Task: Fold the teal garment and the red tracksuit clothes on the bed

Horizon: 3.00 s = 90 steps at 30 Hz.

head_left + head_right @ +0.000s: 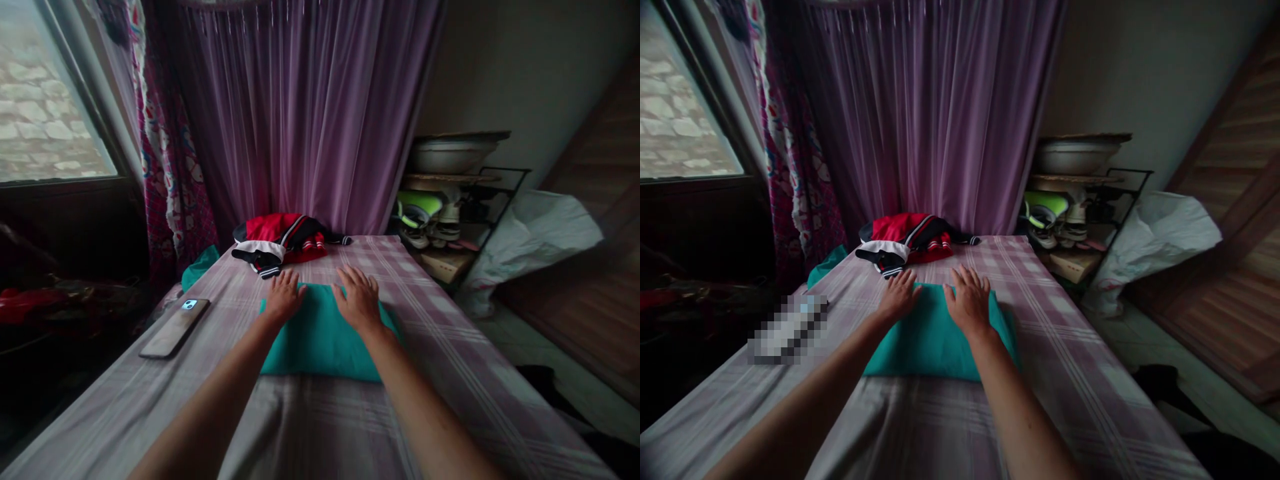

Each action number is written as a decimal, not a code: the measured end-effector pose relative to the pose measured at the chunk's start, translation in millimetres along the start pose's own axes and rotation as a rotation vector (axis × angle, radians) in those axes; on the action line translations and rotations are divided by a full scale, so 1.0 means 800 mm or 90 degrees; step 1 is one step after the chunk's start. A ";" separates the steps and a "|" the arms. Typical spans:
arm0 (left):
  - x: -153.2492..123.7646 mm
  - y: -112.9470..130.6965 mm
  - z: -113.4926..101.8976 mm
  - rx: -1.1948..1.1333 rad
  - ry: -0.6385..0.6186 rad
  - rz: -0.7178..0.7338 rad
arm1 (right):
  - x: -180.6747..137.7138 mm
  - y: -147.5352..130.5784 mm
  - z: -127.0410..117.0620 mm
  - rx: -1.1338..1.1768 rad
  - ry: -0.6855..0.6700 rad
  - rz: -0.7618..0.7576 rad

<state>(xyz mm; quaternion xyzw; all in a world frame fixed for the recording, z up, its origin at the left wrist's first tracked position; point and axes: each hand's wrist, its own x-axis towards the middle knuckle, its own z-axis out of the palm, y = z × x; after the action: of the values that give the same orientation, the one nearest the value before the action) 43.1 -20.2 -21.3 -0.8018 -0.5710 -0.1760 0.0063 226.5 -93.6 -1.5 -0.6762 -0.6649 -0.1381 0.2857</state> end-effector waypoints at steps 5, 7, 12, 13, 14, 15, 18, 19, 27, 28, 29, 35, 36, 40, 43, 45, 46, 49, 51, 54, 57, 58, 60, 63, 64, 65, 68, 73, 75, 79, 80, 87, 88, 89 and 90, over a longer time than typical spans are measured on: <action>-0.010 -0.001 0.034 0.023 -0.104 -0.061 | -0.007 -0.008 0.048 -0.017 -0.252 0.016; -0.017 -0.003 0.041 0.033 -0.091 -0.067 | -0.017 -0.004 0.063 -0.009 -0.298 0.010; -0.018 -0.006 0.039 0.020 -0.097 -0.073 | -0.024 0.024 0.066 -0.035 -0.289 0.026; -0.018 -0.009 0.038 0.014 -0.102 -0.076 | -0.024 0.032 0.063 -0.052 -0.286 0.042; -0.018 -0.013 0.038 0.009 -0.106 -0.080 | -0.025 0.041 0.060 -0.068 -0.283 0.061; -0.019 -0.018 0.038 0.004 -0.106 -0.085 | -0.026 0.050 0.057 -0.079 -0.281 0.080; -0.026 -0.035 0.040 -0.004 -0.100 -0.099 | -0.034 0.067 0.051 -0.085 -0.279 0.108; -0.029 -0.040 0.040 -0.008 -0.101 -0.102 | -0.037 0.070 0.050 -0.082 -0.276 0.109; -0.043 -0.066 0.058 -0.042 -0.059 -0.126 | -0.056 0.076 0.042 -0.065 -0.167 0.100; -0.045 -0.070 0.062 -0.044 -0.040 -0.123 | -0.060 0.077 0.040 -0.067 -0.154 0.102; -0.049 -0.075 0.064 -0.045 -0.021 -0.120 | -0.064 0.079 0.038 -0.069 -0.143 0.104; -0.081 -0.090 0.055 -0.030 0.045 -0.120 | -0.089 0.088 0.026 -0.085 -0.123 0.158; -0.087 -0.090 0.051 -0.024 0.049 -0.130 | -0.094 0.091 0.024 -0.091 -0.120 0.177; -0.109 -0.091 0.035 -0.001 0.055 -0.176 | -0.114 0.108 0.013 -0.142 -0.128 0.252; -0.120 -0.090 0.027 0.001 0.033 -0.186 | -0.122 0.121 0.004 -0.176 -0.178 0.303; -0.125 -0.088 0.022 -0.008 0.017 -0.191 | -0.123 0.126 0.000 -0.174 -0.213 0.310; -0.126 -0.087 0.020 -0.016 0.012 -0.193 | -0.122 0.128 -0.002 -0.170 -0.222 0.305; -0.128 -0.084 0.014 -0.043 0.007 -0.195 | -0.118 0.129 -0.005 -0.158 -0.238 0.271; -0.127 -0.082 0.014 -0.073 0.007 -0.200 | -0.115 0.125 -0.005 -0.145 -0.252 0.254; -0.123 -0.079 0.020 -0.155 0.014 -0.219 | -0.114 0.113 -0.003 -0.115 -0.252 0.258; -0.113 -0.075 0.027 -0.234 0.045 -0.239 | -0.111 0.102 -0.001 -0.098 -0.235 0.263; -0.109 -0.074 0.028 -0.251 0.062 -0.239 | -0.108 0.099 -0.001 -0.095 -0.230 0.255; -0.100 -0.072 0.026 -0.281 0.091 -0.228 | -0.098 0.096 -0.004 -0.093 -0.210 0.233; -0.078 -0.062 0.016 -0.321 0.119 -0.205 | -0.074 0.094 -0.013 -0.106 -0.162 0.198; -0.068 -0.057 0.012 -0.330 0.125 -0.196 | -0.064 0.096 -0.016 -0.112 -0.148 0.187; -0.057 -0.051 0.008 -0.336 0.132 -0.186 | -0.052 0.098 -0.019 -0.116 -0.140 0.177; -0.012 -0.028 0.002 -0.344 0.153 -0.148 | -0.010 0.115 -0.026 -0.126 -0.111 0.161; 0.104 0.025 0.003 -0.403 0.188 -0.082 | 0.088 0.169 -0.046 -0.183 -0.055 0.158; 0.160 0.049 0.004 -0.426 0.209 -0.060 | 0.137 0.196 -0.056 -0.220 -0.025 0.157; 0.259 0.090 0.023 -0.426 0.216 -0.040 | 0.225 0.253 -0.058 -0.261 0.001 0.208; 0.274 0.096 0.034 -0.418 0.186 -0.058 | 0.239 0.265 -0.050 -0.256 -0.003 0.240; 0.233 0.062 0.148 -0.312 -0.051 -0.055 | 0.209 0.276 0.087 -0.152 -0.184 0.232; 0.216 0.050 0.156 -0.305 -0.052 -0.041 | 0.197 0.268 0.108 -0.129 -0.231 0.193; 0.201 0.038 0.159 -0.303 -0.048 -0.026 | 0.186 0.259 0.126 -0.110 -0.269 0.169; 0.186 0.025 0.159 -0.303 -0.046 -0.013 | 0.176 0.251 0.140 -0.097 -0.293 0.161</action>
<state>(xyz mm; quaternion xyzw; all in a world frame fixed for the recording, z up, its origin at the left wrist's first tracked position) 138.9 136.1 -93.9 -0.7807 -0.5213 -0.2772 -0.2049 412.0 95.3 -52.0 -0.7871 -0.6100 0.0062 0.0906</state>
